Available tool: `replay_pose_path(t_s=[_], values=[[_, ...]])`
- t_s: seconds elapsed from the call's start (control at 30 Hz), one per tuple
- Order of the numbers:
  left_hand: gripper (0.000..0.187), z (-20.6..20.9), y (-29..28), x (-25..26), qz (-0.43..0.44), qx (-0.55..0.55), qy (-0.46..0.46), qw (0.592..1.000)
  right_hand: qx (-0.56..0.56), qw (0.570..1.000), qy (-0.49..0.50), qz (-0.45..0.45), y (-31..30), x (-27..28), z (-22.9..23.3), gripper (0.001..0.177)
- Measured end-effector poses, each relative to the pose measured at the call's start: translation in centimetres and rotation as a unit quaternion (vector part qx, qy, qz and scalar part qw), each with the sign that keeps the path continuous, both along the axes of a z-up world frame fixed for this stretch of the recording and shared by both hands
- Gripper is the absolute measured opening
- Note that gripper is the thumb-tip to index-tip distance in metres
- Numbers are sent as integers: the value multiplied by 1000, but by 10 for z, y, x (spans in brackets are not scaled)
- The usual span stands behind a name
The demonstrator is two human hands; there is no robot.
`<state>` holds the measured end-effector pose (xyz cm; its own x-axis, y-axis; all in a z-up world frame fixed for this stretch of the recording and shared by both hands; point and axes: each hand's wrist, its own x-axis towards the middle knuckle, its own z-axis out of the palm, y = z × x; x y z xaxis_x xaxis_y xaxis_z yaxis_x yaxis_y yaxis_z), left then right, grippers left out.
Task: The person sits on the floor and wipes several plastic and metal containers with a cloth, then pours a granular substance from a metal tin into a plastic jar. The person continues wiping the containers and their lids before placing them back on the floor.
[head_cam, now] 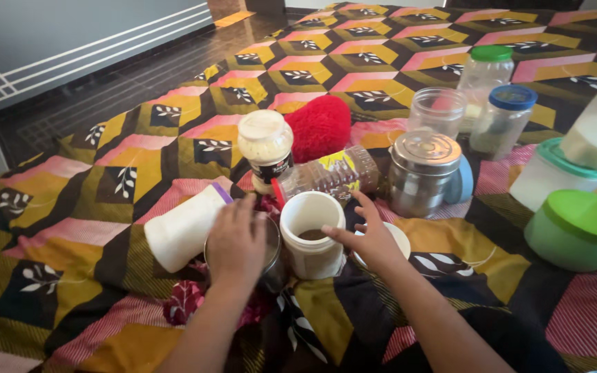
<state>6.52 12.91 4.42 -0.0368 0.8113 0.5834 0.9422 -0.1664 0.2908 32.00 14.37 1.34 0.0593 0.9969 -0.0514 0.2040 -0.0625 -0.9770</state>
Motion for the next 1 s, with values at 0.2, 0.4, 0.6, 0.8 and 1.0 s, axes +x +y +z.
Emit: replay_pose_path(t_s=[0.2, 0.4, 0.6, 0.8, 1.0], values=[[70, -23, -10, -46, 152, -123, -253, 948, 102, 989, -73, 79, -6, -18, -5, 122], [55, -42, 10, -61, 92, -151, -290, 940, 53, 997, -58, 0, -9, -20, 2, 107], [56, -28, 30, -87, 165, -89, -315, 930, 202, 971, -108, -65, -31, -18, 45, 76], [108, -22, 42, -112, 98, -186, 13, 978, 29, 989, 9, 146, -72, -63, 69, 87], [124, -33, 78, -130, 128, -324, 20, 937, 210, 930, -178, 244, -85, -93, 63, 89]])
